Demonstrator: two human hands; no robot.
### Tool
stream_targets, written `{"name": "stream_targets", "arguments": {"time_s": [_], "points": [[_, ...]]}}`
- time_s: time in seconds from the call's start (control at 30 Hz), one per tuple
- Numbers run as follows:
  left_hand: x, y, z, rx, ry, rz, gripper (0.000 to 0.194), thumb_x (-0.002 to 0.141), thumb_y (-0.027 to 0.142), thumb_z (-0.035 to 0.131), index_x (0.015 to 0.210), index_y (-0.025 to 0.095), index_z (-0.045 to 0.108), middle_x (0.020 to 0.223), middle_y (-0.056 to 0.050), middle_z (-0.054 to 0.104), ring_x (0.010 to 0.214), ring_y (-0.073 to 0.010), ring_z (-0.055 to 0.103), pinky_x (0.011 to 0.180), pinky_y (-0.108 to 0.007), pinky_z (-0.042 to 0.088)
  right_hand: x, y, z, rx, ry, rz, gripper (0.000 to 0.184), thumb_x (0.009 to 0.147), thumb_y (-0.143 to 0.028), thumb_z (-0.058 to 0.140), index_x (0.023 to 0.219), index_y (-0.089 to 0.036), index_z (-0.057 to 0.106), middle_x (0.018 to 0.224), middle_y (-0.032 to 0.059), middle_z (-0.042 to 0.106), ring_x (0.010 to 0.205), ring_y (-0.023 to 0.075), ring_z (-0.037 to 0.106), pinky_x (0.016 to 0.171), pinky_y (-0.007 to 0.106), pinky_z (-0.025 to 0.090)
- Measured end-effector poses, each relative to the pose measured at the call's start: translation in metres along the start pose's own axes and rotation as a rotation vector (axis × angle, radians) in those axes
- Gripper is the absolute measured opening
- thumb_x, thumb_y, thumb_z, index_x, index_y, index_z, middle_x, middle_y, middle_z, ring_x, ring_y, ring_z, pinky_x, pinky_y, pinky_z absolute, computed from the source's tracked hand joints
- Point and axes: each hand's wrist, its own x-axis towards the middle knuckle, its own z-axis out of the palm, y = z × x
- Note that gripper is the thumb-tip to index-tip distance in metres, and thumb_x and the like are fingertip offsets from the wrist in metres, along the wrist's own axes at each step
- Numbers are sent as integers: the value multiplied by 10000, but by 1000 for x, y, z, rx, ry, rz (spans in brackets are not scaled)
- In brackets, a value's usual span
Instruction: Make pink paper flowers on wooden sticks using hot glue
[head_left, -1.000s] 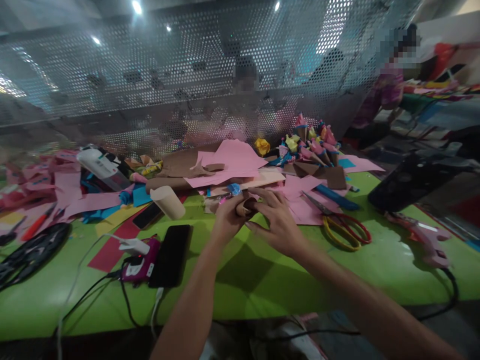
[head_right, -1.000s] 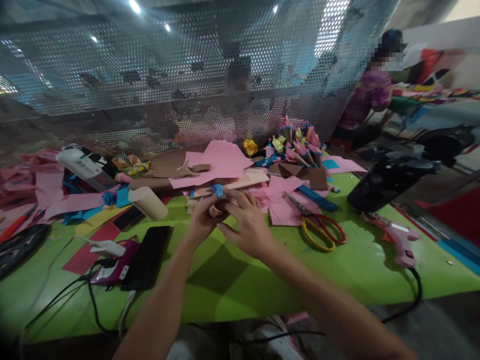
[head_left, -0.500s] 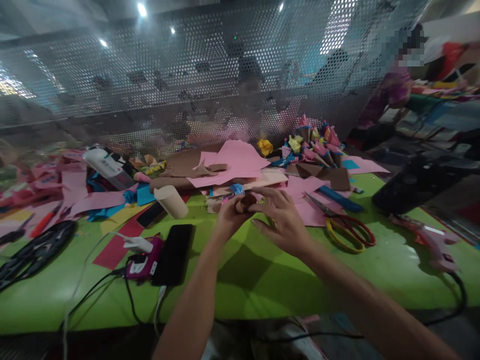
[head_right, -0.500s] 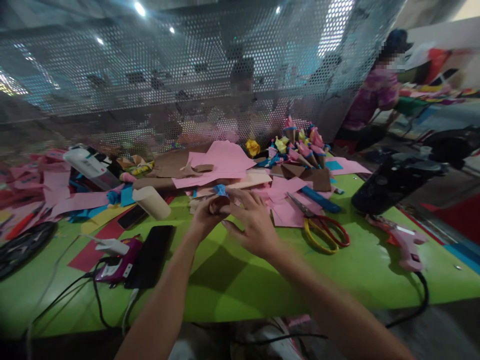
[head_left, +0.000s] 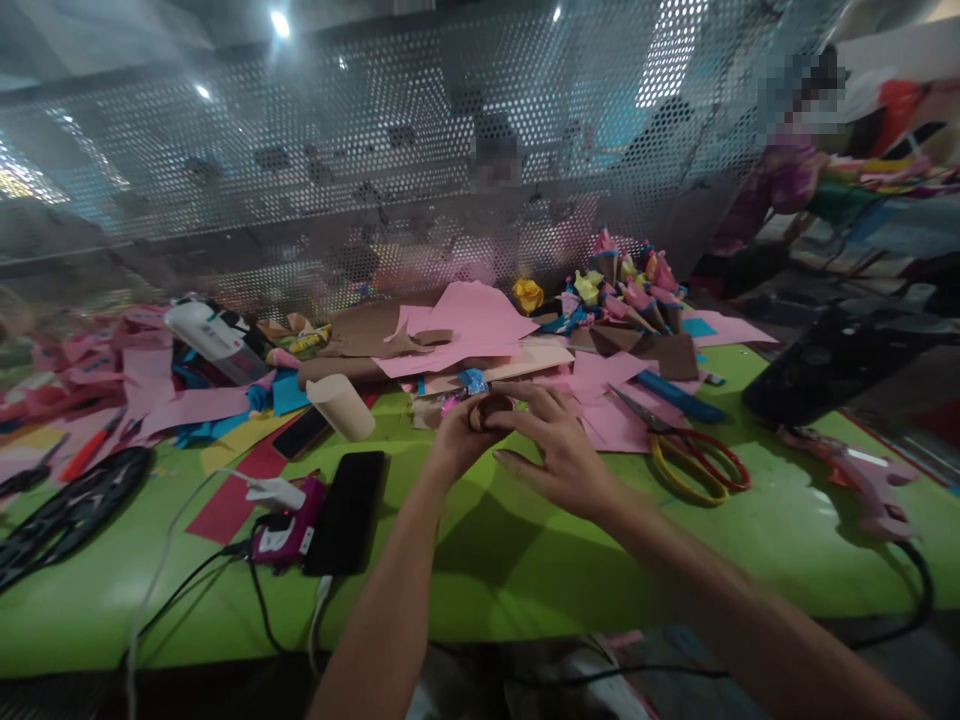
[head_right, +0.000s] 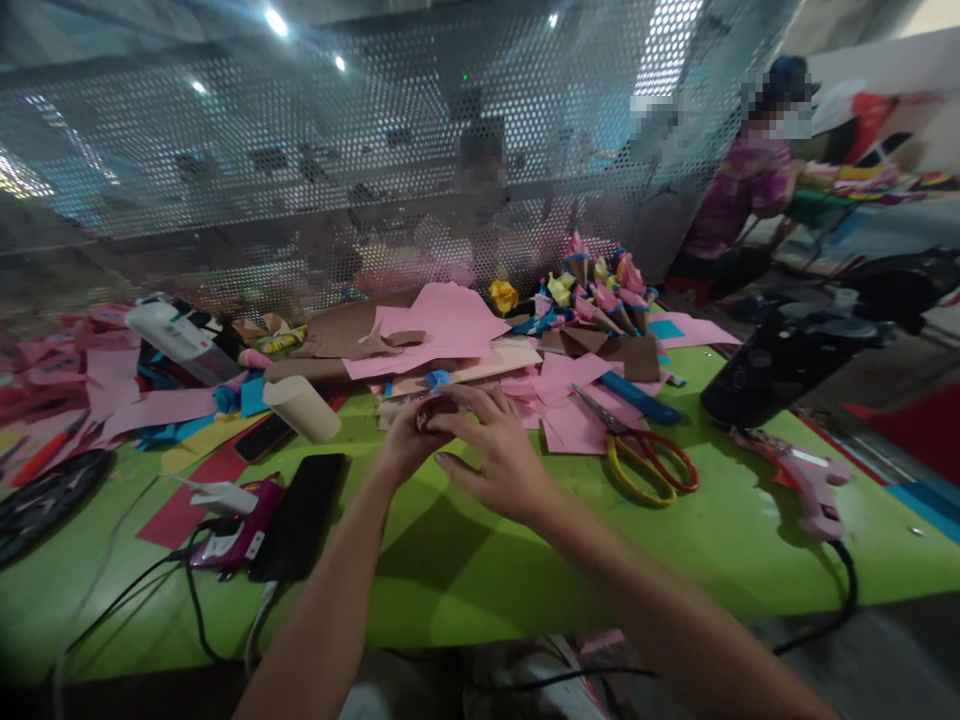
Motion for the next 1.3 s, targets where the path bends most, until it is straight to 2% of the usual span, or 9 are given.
{"name": "stream_targets", "arguments": {"time_s": [0.17,0.3,0.5,0.6,0.83,0.97,1.07,1.17,1.3], "points": [[-2,1,-1,-74,-50,-65,295,601,253,856,848,162,722,820,-56,752,797,-209,690,750,-328,572,-1,-2,2,-37,-61,21,252,837,-242,662,1084,-239,712,1486,114,516,1310,325,485,1042,523,415],[-2,-3,0,-109,31,-58,344,542,268,883,828,169,719,816,-50,745,796,-204,686,762,-325,569,0,-2,2,-55,-100,43,271,835,-245,669,1103,-216,704,1492,135,506,1337,331,464,1066,520,397],[3,-7,5,-119,154,-30,249,617,287,837,773,160,691,734,-9,672,738,-155,622,753,-311,558,2,1,-8,-76,59,52,338,898,-253,596,1229,-232,660,1463,137,522,1306,318,483,1052,519,403],[2,-8,6,-124,169,-10,253,636,323,831,723,160,658,711,0,639,756,-156,608,764,-304,551,1,2,-6,-127,50,71,345,887,-252,600,1223,-203,655,1449,157,536,1304,338,483,1053,539,393],[-6,-4,-1,155,54,99,176,704,267,774,774,155,658,759,-11,652,770,-156,583,735,-265,495,0,-4,0,-133,-47,77,254,830,-243,638,1076,-183,658,1453,161,541,1292,350,496,1035,533,409],[-9,7,2,208,9,127,139,745,261,722,737,153,634,729,-4,619,752,-150,557,715,-253,469,1,-5,1,-80,-50,64,235,818,-233,635,1050,-194,643,1421,162,566,1282,341,510,1022,522,419],[-9,10,3,168,-35,111,121,757,258,689,745,150,636,737,-8,622,774,-158,564,730,-258,470,1,-2,1,-51,-36,73,221,845,-257,623,1057,-196,643,1413,163,571,1288,333,505,1032,520,413],[-7,9,0,203,-86,73,170,738,256,693,861,139,681,809,-30,669,806,-176,584,752,-275,478,4,3,-2,-1,-61,56,182,938,-265,530,1037,-204,670,1416,137,577,1264,301,520,1022,499,423],[-5,5,-6,294,-246,-7,278,734,282,698,968,132,693,870,-34,698,794,-179,594,732,-277,480,7,14,-6,-6,-125,17,270,977,-190,461,899,-217,718,1313,90,662,1164,266,576,956,458,455]]}}
